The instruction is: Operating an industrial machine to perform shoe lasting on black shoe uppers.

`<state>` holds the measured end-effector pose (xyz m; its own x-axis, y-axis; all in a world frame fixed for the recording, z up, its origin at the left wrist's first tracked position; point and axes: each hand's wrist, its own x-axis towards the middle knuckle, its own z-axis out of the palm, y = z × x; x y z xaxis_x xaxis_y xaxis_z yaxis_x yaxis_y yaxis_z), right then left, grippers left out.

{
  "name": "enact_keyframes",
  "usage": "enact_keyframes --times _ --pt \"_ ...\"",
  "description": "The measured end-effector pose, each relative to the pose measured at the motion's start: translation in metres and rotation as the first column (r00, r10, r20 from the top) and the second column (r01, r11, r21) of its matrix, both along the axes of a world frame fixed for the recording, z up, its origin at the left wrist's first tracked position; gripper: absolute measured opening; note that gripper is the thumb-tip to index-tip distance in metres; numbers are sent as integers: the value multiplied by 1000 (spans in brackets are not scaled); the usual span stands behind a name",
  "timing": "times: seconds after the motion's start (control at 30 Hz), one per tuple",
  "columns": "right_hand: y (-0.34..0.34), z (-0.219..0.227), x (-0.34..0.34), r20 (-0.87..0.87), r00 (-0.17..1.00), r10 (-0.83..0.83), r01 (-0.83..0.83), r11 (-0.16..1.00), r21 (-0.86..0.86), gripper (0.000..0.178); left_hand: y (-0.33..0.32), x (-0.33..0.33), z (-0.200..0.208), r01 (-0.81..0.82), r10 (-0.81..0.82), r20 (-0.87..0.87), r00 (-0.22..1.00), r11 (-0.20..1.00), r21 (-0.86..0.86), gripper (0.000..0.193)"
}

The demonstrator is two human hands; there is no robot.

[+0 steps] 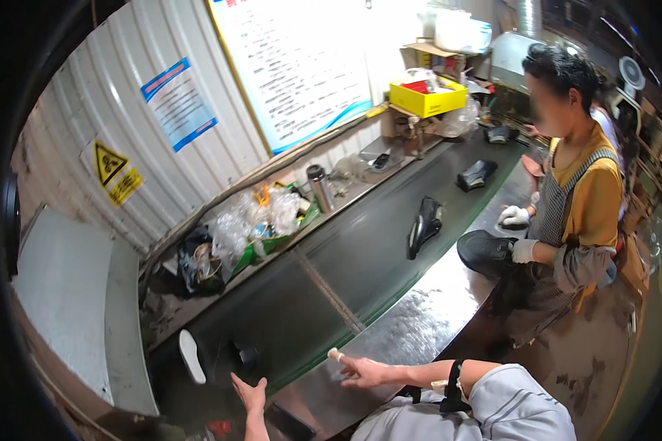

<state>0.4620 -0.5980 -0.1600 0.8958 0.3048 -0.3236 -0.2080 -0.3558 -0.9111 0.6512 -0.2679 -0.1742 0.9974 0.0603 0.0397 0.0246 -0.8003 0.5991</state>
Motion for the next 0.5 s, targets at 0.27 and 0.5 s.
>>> enact_keyframes --times 0.27,0.5 --pt "7 40 48 -560 690 -458 714 555 427 104 -71 55 88 690 -788 -185 587 607 -395 33" --pt "11 23 37 -780 467 -417 869 51 493 89 106 210 -41 35 -213 358 909 895 444 72"
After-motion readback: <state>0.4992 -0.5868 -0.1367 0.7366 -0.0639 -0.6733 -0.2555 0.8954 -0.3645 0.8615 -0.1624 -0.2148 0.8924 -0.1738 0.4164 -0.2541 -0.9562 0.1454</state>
